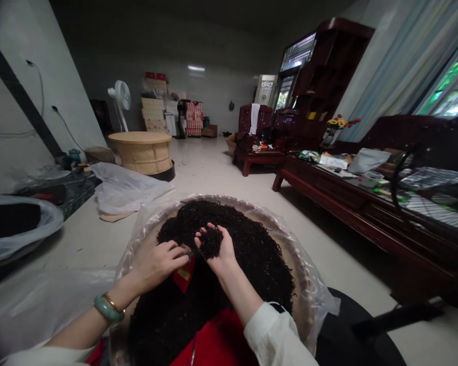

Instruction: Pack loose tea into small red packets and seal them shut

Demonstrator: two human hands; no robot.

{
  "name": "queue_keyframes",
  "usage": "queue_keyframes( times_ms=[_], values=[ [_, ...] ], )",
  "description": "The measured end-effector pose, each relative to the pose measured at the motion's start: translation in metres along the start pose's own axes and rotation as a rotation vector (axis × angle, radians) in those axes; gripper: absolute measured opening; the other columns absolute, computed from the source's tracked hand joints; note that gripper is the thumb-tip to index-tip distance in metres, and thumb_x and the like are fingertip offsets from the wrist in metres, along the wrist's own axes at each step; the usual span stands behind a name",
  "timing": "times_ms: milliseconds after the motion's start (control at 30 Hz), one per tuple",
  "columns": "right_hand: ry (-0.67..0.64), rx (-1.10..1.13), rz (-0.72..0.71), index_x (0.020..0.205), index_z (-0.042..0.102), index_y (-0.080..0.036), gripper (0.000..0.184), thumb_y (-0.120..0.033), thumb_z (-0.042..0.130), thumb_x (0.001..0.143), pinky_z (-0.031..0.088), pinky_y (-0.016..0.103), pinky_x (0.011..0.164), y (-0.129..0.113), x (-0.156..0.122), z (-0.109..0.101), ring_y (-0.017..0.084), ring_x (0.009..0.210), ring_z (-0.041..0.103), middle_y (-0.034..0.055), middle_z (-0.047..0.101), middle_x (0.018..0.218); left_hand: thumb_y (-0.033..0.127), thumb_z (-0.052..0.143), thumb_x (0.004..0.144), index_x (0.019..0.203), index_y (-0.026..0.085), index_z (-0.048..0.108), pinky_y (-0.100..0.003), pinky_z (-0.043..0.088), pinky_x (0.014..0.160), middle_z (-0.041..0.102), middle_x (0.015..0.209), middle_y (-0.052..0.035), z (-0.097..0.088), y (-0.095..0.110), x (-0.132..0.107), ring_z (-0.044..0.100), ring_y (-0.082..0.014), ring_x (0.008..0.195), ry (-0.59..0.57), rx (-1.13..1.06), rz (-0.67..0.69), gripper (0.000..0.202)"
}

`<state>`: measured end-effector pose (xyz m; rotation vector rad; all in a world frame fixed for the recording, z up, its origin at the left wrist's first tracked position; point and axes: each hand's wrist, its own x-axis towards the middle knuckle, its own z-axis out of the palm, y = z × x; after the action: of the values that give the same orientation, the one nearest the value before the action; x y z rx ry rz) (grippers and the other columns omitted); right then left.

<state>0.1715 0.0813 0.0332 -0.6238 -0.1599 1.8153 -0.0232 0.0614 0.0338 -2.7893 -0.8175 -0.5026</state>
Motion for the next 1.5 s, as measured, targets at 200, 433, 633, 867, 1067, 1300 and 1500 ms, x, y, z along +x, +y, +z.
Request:
queue_keyframes(
  times_ms=[200,433,633,867,1067,1300,1500],
  values=[
    [-0.125,-0.074,-0.076,0.086,0.061,-0.02,0.015,-0.032,0.052,0.084,0.056,0.039,0.069,0.004,0.006,0.028,0.019,0.071,0.067,0.0027,0.07,0.076,0.012,0.044,0.091,0.09,0.021,0.062,-0.028,0.048,0.067,0.061,0.088,-0.0056,0.005,0.004,0.014,0.053,-0.0192,0.08,-0.034,0.041,-0.036,0.021],
    [-0.121,-0.134,-0.111,0.084,0.061,-0.019,0.017,-0.034,0.053,0.083,0.055,0.032,0.063,0.012,0.01,0.029,0.018,0.063,0.067,0.0014,0.069,0.071,0.019,0.052,0.09,0.086,0.021,0.065,-0.027,0.049,0.071,0.063,0.087,-0.0035,0.0,0.007,0.019,0.056,-0.0172,0.082,0.056,-0.241,-0.154,0.014],
    [-0.092,-0.184,-0.095,0.077,0.065,-0.015,0.026,-0.034,0.049,0.084,0.052,0.029,0.062,0.014,0.006,0.025,0.017,0.061,0.066,0.0038,0.07,0.068,0.021,0.055,0.088,0.084,0.02,0.064,-0.029,0.05,0.078,0.063,0.094,-0.0045,0.009,0.007,0.01,0.056,-0.0179,0.089,0.134,-0.387,-0.209,0.01],
    [-0.076,-0.575,-0.207,0.079,0.074,-0.014,0.034,-0.044,0.058,0.076,0.047,0.031,0.082,0.02,-0.006,0.021,0.019,0.078,0.065,0.0054,0.074,0.081,0.024,0.056,0.088,0.082,0.02,0.063,-0.033,0.05,0.083,0.054,0.097,-0.0051,0.012,0.011,0.01,0.053,-0.0188,0.094,0.319,-0.376,-0.221,0.01],
    [-0.167,-0.922,-0.313,0.084,0.075,-0.019,0.033,-0.047,0.059,0.074,0.044,0.036,0.091,0.021,-0.016,0.016,0.024,0.098,0.062,0.0044,0.073,0.093,0.025,0.054,0.089,0.083,0.021,0.061,-0.033,0.051,0.08,0.051,0.097,-0.0047,0.015,0.016,0.009,0.054,-0.0188,0.093,0.522,-0.304,-0.227,0.011],
    [-0.201,-1.202,-0.16,0.093,0.071,-0.02,0.041,-0.054,0.05,0.083,0.048,0.028,0.063,0.016,-0.008,0.0,0.016,0.068,0.059,0.0002,0.066,0.073,0.028,0.052,0.091,0.081,0.02,0.059,-0.03,0.052,0.078,0.049,0.098,-0.0053,0.028,0.017,0.012,0.053,-0.0169,0.09,0.608,-0.304,-0.16,0.015],
    [-0.306,-1.452,-0.347,0.09,0.071,-0.018,0.032,-0.042,0.05,0.087,0.047,0.028,0.078,0.008,-0.001,-0.011,0.018,0.084,0.061,0.0019,0.069,0.087,0.031,0.054,0.089,0.075,0.019,0.06,-0.033,0.051,0.08,0.049,0.1,-0.0067,0.041,0.015,0.014,0.053,-0.0186,0.092,0.531,-0.43,-0.19,0.02]
  ],
)
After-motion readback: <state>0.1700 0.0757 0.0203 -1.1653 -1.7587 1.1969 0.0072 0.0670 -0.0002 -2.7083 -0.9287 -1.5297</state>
